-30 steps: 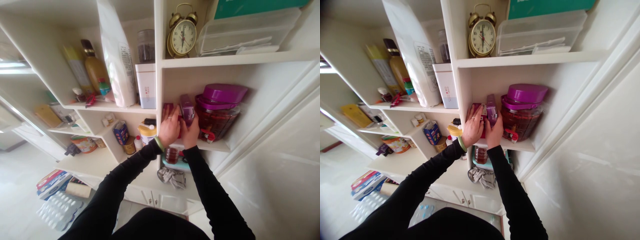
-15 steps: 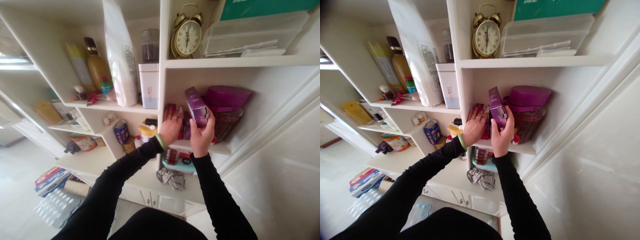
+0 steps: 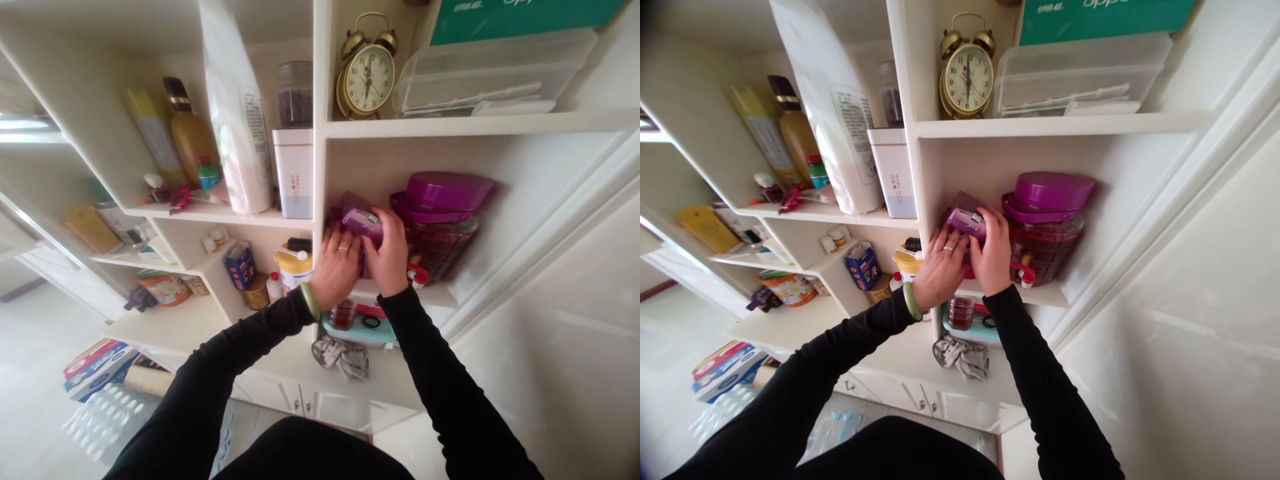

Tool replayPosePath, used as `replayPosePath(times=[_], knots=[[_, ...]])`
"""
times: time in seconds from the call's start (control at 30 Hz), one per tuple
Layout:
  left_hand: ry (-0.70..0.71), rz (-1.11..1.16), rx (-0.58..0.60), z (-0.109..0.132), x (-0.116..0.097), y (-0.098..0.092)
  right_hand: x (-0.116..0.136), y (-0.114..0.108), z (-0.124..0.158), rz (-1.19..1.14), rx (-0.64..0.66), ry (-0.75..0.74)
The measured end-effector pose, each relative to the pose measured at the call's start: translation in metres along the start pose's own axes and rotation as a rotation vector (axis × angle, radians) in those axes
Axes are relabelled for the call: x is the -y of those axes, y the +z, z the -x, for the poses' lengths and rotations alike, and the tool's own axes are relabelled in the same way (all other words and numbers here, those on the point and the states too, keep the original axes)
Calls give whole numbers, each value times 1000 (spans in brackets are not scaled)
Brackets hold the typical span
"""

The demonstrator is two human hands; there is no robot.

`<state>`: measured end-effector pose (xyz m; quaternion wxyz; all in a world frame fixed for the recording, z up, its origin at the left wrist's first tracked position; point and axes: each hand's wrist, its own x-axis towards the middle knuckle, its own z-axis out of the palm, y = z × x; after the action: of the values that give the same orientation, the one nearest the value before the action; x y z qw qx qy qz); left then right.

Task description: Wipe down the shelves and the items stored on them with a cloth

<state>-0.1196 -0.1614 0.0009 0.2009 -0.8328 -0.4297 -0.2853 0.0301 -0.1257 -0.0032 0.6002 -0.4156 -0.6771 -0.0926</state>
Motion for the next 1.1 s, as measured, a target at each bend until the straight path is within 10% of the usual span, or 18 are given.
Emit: replayPosePath(times=[0.23, 0.67, 0.87, 1.1], knots=[[31, 145, 12, 37, 5, -14, -15, 14, -14, -68, 340, -46], [30, 287, -80, 25, 7, -3, 0, 6, 24, -98, 65, -4], [54, 587, -198, 107, -1, 26, 20, -27, 153, -315, -391, 269], [-366, 749, 285, 265, -3, 120, 3, -36, 327, -32, 200, 658]])
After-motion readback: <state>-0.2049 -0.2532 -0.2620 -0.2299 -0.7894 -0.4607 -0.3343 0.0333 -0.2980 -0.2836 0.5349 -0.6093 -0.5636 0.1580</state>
